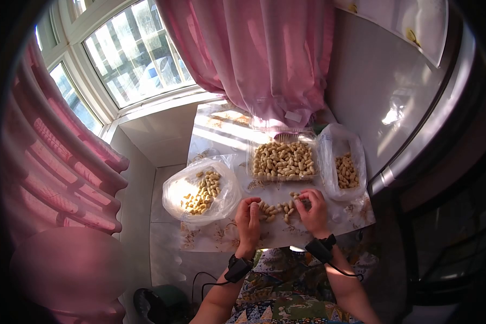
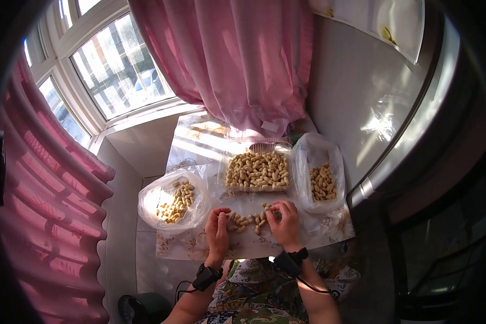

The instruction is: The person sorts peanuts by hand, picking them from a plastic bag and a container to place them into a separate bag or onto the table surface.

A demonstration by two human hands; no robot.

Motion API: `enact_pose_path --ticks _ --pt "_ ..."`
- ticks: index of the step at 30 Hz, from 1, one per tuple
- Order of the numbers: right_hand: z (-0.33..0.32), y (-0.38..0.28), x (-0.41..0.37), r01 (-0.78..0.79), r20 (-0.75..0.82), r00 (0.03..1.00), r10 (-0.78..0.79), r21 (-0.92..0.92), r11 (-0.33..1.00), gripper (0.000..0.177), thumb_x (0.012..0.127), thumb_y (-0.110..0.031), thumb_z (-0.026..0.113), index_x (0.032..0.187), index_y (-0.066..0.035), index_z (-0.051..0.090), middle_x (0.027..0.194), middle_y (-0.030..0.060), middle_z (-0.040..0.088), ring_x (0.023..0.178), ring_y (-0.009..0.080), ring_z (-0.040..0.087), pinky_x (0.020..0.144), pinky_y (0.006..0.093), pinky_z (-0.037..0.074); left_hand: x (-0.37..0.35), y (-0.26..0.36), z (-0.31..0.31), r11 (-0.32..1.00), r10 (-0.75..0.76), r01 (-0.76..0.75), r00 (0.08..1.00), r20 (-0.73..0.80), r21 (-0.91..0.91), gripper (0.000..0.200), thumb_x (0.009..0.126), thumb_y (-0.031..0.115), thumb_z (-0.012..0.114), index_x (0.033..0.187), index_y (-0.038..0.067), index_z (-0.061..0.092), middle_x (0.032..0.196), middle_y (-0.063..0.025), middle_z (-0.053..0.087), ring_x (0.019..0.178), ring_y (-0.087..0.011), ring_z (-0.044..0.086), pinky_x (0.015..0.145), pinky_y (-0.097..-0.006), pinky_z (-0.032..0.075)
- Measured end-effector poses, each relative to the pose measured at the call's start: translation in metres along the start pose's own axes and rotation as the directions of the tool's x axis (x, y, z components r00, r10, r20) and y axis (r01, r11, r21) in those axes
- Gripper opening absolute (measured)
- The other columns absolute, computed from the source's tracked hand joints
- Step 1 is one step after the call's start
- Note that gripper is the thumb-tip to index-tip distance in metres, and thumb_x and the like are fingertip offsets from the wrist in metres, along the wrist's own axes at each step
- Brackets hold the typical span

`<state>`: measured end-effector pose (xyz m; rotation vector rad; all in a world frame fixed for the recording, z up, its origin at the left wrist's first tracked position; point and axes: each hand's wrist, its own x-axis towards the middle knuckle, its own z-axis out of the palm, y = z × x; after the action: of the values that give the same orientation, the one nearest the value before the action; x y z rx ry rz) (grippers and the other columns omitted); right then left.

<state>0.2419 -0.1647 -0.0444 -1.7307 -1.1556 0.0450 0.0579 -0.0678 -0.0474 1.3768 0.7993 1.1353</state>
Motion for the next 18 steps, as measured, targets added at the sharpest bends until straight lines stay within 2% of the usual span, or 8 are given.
enact_pose_path --ticks 3,6,8,16,18 --pt "-0.005 -0.010 0.001 0.004 -0.048 0.999 -0.001 0.058 0.998 0.014 0.089 -0.012 0.076 0.095 -0.003 0.066 0.110 0.0126 0.068 0.106 0.0328 0.064 0.093 0.0432 0.051 0.000 0.008 0.001 1.000 -0.025 0.025 1.000 0.000 0.014 0.020 0.110 0.015 0.056 0.116 0.000 0.067 0.099 -0.0006 0.065 0.084 -0.0071 0.054 0.074 -0.0237 0.046" --pt "-0.016 -0.025 0.014 0.084 -0.110 0.991 -0.074 0.088 0.993 0.013 0.089 -0.010 0.077 0.096 -0.003 0.068 0.110 0.0124 0.068 0.106 0.0317 0.064 0.092 0.0422 0.052 0.003 -0.001 0.001 1.000 0.007 -0.007 1.000 -0.005 0.007 0.019 0.110 0.014 0.056 0.116 0.001 0.068 0.097 0.0004 0.064 0.082 -0.0067 0.052 0.073 -0.0233 0.045" --pt "-0.022 -0.034 0.028 0.181 -0.167 0.970 -0.176 0.018 0.983 0.012 0.090 -0.010 0.075 0.097 -0.003 0.068 0.111 0.0125 0.069 0.106 0.0315 0.065 0.094 0.0410 0.051 0.002 0.000 0.001 0.999 0.019 -0.019 1.000 -0.008 0.033 0.019 0.110 0.014 0.056 0.115 0.001 0.068 0.096 0.0007 0.064 0.081 -0.0065 0.052 0.072 -0.0231 0.044" --pt "-0.022 -0.016 0.078 0.223 -0.145 0.960 -0.240 -0.124 0.967 0.012 0.089 -0.008 0.075 0.097 -0.004 0.069 0.109 0.0097 0.068 0.107 0.0312 0.061 0.095 0.0422 0.048 0.002 -0.003 0.001 1.000 0.002 -0.002 1.000 -0.004 0.028 0.019 0.110 0.014 0.056 0.115 0.001 0.068 0.095 0.0004 0.064 0.082 -0.0072 0.052 0.074 -0.0238 0.045" --pt "-0.019 -0.015 0.081 0.223 -0.158 0.956 -0.247 -0.152 0.963 0.011 0.088 -0.007 0.075 0.097 -0.004 0.070 0.109 0.0089 0.068 0.108 0.0310 0.061 0.096 0.0418 0.049 0.002 -0.003 0.003 0.999 0.023 -0.024 0.999 -0.023 -0.044 0.019 0.110 0.014 0.056 0.114 0.001 0.069 0.094 0.0002 0.065 0.083 -0.0077 0.054 0.074 -0.0238 0.045"
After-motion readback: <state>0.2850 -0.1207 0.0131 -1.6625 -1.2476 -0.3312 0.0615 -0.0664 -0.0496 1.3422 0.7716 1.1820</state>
